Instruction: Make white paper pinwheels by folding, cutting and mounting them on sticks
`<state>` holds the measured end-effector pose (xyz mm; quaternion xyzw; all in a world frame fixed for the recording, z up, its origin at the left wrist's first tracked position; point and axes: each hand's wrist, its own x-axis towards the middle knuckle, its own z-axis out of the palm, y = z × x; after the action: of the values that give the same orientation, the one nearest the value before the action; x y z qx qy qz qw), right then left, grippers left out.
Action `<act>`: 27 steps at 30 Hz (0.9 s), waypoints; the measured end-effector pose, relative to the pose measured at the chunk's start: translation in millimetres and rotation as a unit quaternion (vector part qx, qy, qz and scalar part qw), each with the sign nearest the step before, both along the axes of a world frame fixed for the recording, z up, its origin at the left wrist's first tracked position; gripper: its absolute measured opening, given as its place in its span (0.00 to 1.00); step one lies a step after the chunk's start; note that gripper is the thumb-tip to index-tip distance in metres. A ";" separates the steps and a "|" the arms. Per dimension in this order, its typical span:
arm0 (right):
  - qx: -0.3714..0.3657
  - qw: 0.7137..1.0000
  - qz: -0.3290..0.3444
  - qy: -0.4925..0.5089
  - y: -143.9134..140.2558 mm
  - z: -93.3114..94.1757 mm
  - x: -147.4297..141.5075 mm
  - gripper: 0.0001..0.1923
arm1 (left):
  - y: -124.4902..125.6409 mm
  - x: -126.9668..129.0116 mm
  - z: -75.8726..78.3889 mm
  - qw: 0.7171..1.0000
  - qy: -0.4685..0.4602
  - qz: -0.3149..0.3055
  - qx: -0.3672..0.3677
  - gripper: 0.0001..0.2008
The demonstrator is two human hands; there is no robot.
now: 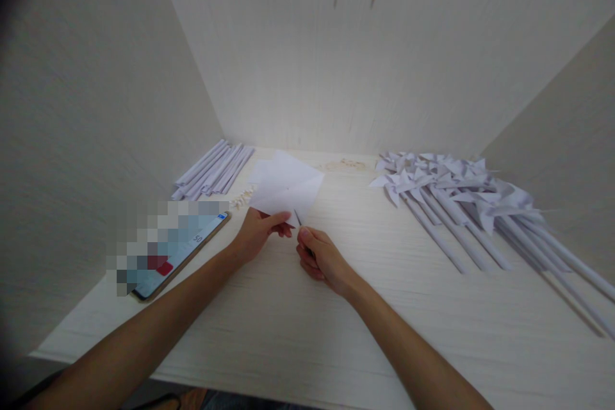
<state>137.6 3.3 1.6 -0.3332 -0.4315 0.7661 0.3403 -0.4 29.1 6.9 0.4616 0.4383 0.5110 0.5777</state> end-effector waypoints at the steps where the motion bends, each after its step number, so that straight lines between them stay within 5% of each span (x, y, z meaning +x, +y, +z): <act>1: -0.001 1.000 0.000 0.002 0.2 -0.4 0.1 0.18 | -0.2 0.2 -0.4 1.000 0.001 -0.004 0.000 0.08; 8: -0.010 1.000 0.000 0.019 1.6 -1.4 1.2 0.20 | -0.7 2.6 -0.7 0.999 -0.038 -0.009 -0.029 0.08; 20: -0.015 0.998 0.009 0.054 2.6 -3.7 2.2 0.20 | -1.5 5.0 -0.6 0.957 -0.201 -0.033 -0.205 0.06; 27: -0.009 0.999 -0.014 0.040 2.2 -3.7 0.1 0.20 | -7.5 12.6 -5.7 0.981 -0.138 -0.040 -0.127 0.07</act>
<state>137.7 5.5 -2.1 -0.3117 -0.4056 0.7780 0.3648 12.2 21.6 1.2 0.3270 0.3968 0.4864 0.7064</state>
